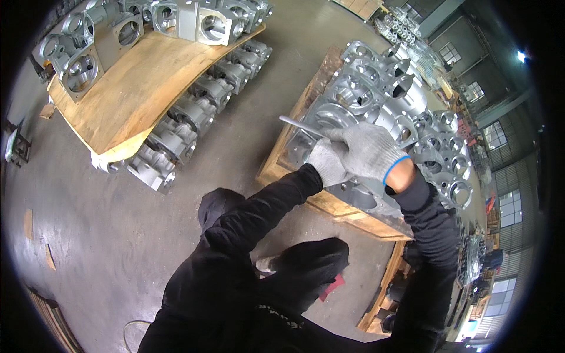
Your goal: The person uses a deburring tool to scrape and smooth the edges of a large metal casting on a wooden workbench. They repeatedly reposition the casting to access different edges and continue the deburring process throughout the clip.
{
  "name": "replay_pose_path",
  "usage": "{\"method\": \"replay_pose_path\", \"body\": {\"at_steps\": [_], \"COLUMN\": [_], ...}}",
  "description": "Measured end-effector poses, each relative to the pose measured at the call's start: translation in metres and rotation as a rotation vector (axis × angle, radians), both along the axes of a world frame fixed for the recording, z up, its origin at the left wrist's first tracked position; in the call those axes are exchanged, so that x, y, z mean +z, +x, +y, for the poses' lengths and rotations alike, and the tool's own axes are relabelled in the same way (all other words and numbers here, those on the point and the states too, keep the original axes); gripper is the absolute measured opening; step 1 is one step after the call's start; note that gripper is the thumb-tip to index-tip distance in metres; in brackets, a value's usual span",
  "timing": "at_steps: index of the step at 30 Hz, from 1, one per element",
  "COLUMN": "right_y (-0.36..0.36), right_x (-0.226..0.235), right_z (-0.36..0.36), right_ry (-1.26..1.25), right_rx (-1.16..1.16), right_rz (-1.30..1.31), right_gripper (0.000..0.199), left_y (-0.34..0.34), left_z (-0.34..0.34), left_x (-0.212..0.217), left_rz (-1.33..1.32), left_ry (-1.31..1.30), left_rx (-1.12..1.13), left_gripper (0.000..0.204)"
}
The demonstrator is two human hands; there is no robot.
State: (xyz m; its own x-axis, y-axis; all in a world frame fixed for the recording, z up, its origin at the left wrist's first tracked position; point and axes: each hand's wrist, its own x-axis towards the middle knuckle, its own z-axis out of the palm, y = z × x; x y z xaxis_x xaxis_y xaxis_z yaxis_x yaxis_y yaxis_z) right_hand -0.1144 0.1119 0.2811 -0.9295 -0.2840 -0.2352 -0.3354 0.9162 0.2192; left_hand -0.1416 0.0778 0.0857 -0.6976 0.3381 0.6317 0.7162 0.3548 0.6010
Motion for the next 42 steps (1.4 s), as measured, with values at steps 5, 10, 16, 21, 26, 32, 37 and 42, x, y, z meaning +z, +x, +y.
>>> {"method": "replay_pose_path", "body": {"at_steps": [5,10,16,21,26,32,37,42], "right_y": [0.012,0.022,0.035,0.037,0.079,0.085,0.045,0.074], "right_x": [-0.007,-0.023,-0.032,-0.037,-0.093,-0.24,-0.267,-0.228], "right_z": [-0.013,-0.013,-0.004,-0.003,0.016,-0.01,-0.055,-0.076], "right_ry": [-0.155,-0.139,0.014,-0.192,-0.452,-1.666,-3.052,-2.983], "right_rx": [0.211,0.148,0.098,0.188,-0.025,-0.685,-0.588,-1.034], "right_rz": [0.118,0.18,0.222,0.283,0.273,-0.282,-0.975,-0.888], "right_gripper": [0.034,0.037,0.039,0.038,0.039,0.038,0.035,0.032], "left_y": [0.001,-0.003,0.003,0.047,0.068,-0.03,-0.067,-0.071], "left_z": [0.012,0.012,-0.006,-0.065,-0.145,-0.117,-0.083,-0.083], "left_x": [-0.023,-0.024,-0.005,-0.005,-0.004,0.064,0.073,0.056], "left_rz": [-0.105,-0.221,-0.131,0.251,0.549,0.47,0.219,0.234], "left_ry": [0.01,0.106,-0.069,-0.214,-0.207,-0.133,-0.711,-0.72], "left_rx": [-0.097,-0.139,-0.142,-0.163,-0.248,-0.061,-0.154,-0.203], "left_gripper": [0.071,0.06,0.051,0.044,0.046,0.023,0.044,0.044]}}
